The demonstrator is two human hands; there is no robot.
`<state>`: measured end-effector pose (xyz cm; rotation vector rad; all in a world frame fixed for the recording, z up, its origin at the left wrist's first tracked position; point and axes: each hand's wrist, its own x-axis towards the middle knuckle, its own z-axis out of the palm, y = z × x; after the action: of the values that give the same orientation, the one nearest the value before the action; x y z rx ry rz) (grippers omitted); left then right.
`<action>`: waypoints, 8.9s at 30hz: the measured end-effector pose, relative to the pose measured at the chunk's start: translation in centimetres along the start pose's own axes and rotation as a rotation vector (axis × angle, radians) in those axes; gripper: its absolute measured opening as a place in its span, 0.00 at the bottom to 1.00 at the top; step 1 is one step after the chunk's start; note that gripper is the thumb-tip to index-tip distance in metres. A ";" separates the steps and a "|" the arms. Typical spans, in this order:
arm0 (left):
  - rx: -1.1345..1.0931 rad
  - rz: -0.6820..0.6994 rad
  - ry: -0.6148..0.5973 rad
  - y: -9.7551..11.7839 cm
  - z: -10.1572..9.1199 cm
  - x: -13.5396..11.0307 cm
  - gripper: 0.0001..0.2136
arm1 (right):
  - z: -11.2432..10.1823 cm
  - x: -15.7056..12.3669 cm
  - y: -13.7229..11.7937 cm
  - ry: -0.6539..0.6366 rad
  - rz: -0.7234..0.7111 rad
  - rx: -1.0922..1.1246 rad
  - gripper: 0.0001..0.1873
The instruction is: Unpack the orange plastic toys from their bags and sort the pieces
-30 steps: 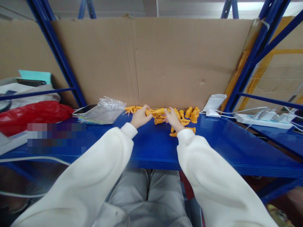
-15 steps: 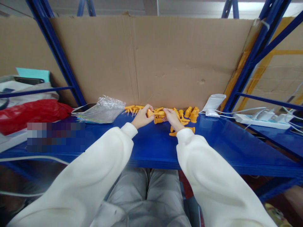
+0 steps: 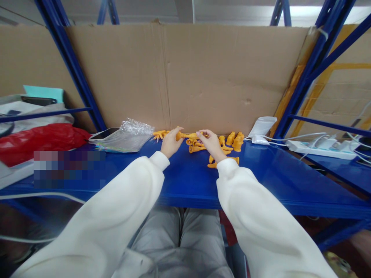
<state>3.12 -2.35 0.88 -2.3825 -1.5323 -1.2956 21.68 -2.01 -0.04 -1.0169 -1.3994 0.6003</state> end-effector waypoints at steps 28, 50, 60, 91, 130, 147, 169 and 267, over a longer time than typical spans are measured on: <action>-0.059 0.037 0.109 -0.4 0.3 0.2 0.18 | -0.5 0.5 1.2 -0.213 -0.165 0.034 0.29; -0.044 -0.107 -0.324 -1.4 0.0 0.8 0.14 | -1.7 0.2 0.9 -0.295 -0.381 -0.331 0.16; -0.081 0.064 0.039 -1.4 0.9 0.5 0.15 | -1.3 0.7 1.4 -0.182 -0.147 -0.078 0.24; -0.114 0.057 0.078 -1.4 0.4 0.9 0.21 | -1.3 0.7 1.3 -0.197 -0.277 -0.176 0.17; 0.101 0.268 -0.046 -0.4 -0.1 0.2 0.26 | -1.2 -0.7 -1.1 -0.476 -0.142 -0.558 0.14; 0.090 0.131 -0.183 0.6 -0.6 0.0 0.23 | -1.0 -1.3 -3.3 -0.485 -0.138 -1.033 0.14; 0.144 0.327 -0.106 0.5 -0.1 -0.2 0.26 | -0.7 -1.5 -3.5 -0.471 -0.058 -1.080 0.12; -0.108 -0.091 -0.224 0.1 0.5 -0.1 0.27 | -0.7 -2.0 -2.7 -0.248 -0.595 -1.378 0.15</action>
<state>3.45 -2.22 0.54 -2.6326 -1.6858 -1.1904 21.53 -5.21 1.32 -1.4412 -2.2420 -0.8676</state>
